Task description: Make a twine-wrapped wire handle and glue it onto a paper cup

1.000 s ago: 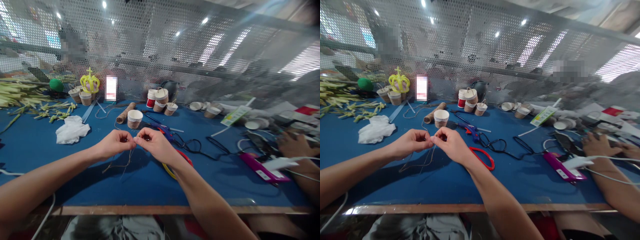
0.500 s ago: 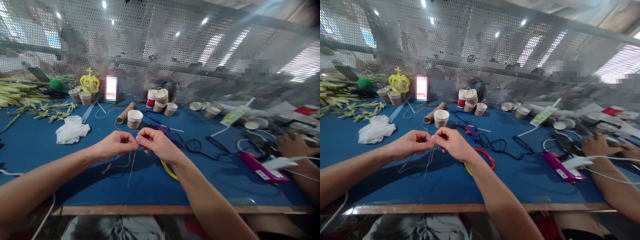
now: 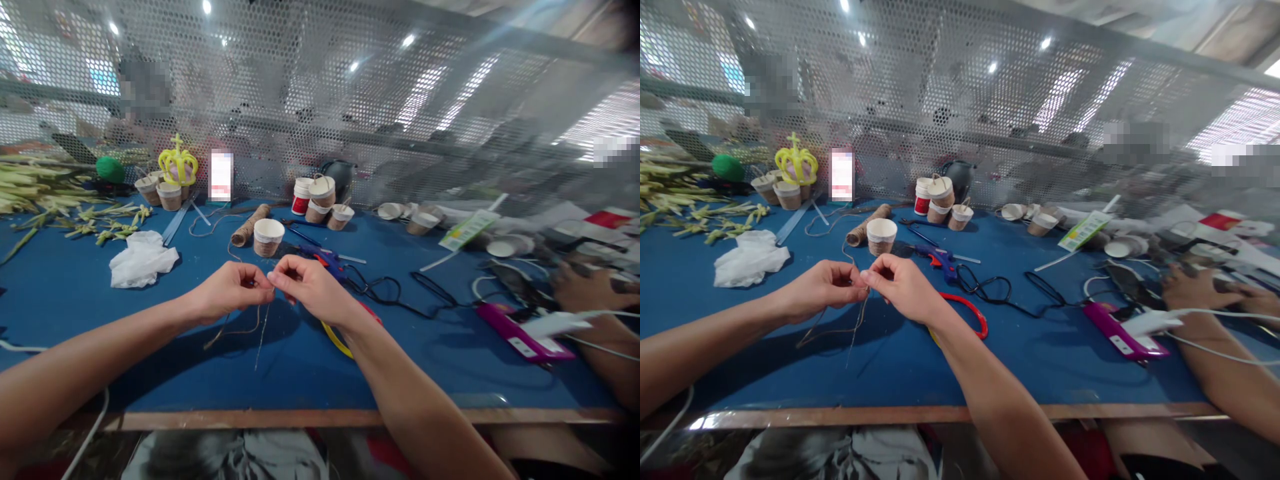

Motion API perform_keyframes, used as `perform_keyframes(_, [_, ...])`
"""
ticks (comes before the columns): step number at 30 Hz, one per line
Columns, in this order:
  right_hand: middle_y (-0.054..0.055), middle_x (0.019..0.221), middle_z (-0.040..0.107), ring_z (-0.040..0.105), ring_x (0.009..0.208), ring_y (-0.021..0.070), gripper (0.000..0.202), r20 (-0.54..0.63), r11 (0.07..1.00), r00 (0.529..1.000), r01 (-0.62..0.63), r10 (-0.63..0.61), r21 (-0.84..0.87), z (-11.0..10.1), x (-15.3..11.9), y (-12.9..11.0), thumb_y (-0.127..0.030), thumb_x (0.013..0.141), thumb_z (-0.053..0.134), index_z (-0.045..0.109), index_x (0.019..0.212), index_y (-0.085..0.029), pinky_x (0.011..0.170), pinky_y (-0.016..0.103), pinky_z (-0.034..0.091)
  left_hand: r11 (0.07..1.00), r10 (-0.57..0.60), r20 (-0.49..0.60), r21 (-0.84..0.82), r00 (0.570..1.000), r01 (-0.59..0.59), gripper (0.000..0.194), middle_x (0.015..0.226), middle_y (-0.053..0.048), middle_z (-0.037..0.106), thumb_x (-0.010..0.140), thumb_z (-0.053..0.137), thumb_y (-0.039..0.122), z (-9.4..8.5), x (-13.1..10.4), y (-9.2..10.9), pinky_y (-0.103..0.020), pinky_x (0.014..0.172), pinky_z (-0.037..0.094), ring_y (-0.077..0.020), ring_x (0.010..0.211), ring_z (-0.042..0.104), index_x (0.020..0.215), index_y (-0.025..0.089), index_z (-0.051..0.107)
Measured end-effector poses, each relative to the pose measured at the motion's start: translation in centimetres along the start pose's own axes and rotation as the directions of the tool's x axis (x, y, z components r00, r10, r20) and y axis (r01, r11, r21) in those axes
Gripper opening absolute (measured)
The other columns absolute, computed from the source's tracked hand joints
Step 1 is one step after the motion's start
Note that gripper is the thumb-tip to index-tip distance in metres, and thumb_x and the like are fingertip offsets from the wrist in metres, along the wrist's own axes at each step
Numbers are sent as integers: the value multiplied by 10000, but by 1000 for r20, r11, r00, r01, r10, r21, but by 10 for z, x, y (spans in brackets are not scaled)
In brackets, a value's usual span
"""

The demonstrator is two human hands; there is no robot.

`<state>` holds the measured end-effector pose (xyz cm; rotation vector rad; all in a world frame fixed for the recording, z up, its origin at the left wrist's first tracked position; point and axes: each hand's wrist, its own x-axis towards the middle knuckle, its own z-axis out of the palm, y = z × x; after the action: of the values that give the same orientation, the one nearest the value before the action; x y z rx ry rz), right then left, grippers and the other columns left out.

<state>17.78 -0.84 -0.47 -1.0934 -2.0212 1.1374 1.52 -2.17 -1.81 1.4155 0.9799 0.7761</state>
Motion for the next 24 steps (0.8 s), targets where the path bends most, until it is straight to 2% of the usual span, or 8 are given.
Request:
perform_keyframes(3, [-45, 529, 451, 404, 460, 68, 208, -33, 1000, 999, 0, 0, -21, 1, 0, -1, -343, 765, 516, 477, 680, -157, 433, 209, 311, 1000, -9, -13, -8, 1000, 9, 156, 483, 69, 429, 613, 633, 224, 1, 0, -1, -190, 401, 190, -30, 419, 306, 602, 126, 512])
perform_keyframes(6, [-44, 531, 462, 406, 457, 64, 220, -33, 1000, 999, -13, 14, 29, 2, 1, -1, -349, 749, 538, 475, 669, -155, 430, 207, 319, 998, -24, 6, -66, 1000, 24, 155, 469, 72, 418, 613, 632, 213, 1, 1, -1, -190, 397, 175, -25, 406, 299, 585, 126, 506])
perform_keyframes(10, [-23, 625, 513, 458, 518, 72, 199, 72, 968, 997, -30, 12, 248, 1, 1, 1, -340, 740, 557, 515, 780, -149, 461, 210, 385, 971, -72, 67, -223, 995, 85, 184, 457, 78, 406, 596, 657, 224, -1, 2, -1, -195, 391, 136, -8, 379, 260, 594, 119, 505])
perform_keyframes(13, [-29, 606, 504, 464, 517, 67, 187, 117, 945, 993, -49, 11, 322, 0, 2, 3, -329, 742, 563, 523, 771, -148, 470, 206, 396, 946, -90, 125, -301, 988, 124, 209, 458, 84, 396, 590, 674, 224, -1, 3, -1, -194, 391, 127, -1, 373, 245, 604, 119, 494])
perform_keyframes(16, [-41, 566, 485, 452, 496, 60, 204, 120, 949, 993, -50, 13, 311, 0, 2, 4, -340, 732, 578, 507, 711, -149, 463, 200, 384, 958, -89, 132, -262, 987, 121, 206, 478, 77, 410, 604, 670, 228, -1, 2, -1, -190, 387, 142, -7, 388, 268, 614, 121, 494])
perform_keyframes(20, [-47, 553, 469, 433, 479, 58, 228, 91, 966, 996, -34, 11, 255, 0, 2, 4, -363, 733, 573, 493, 705, -152, 448, 201, 365, 989, -54, 71, -133, 996, 63, 199, 476, 72, 414, 616, 659, 243, -1, 1, 0, -186, 385, 176, -19, 407, 304, 605, 125, 499])
perform_keyframes(24, [-52, 529, 454, 416, 459, 60, 222, 72, 985, 997, -8, -5, 172, 0, 2, 5, -364, 756, 542, 480, 711, -156, 445, 206, 348, 996, -31, 39, -86, 999, 34, 213, 465, 74, 408, 617, 652, 264, -1, 1, 0, -185, 384, 184, -20, 404, 304, 588, 129, 491])
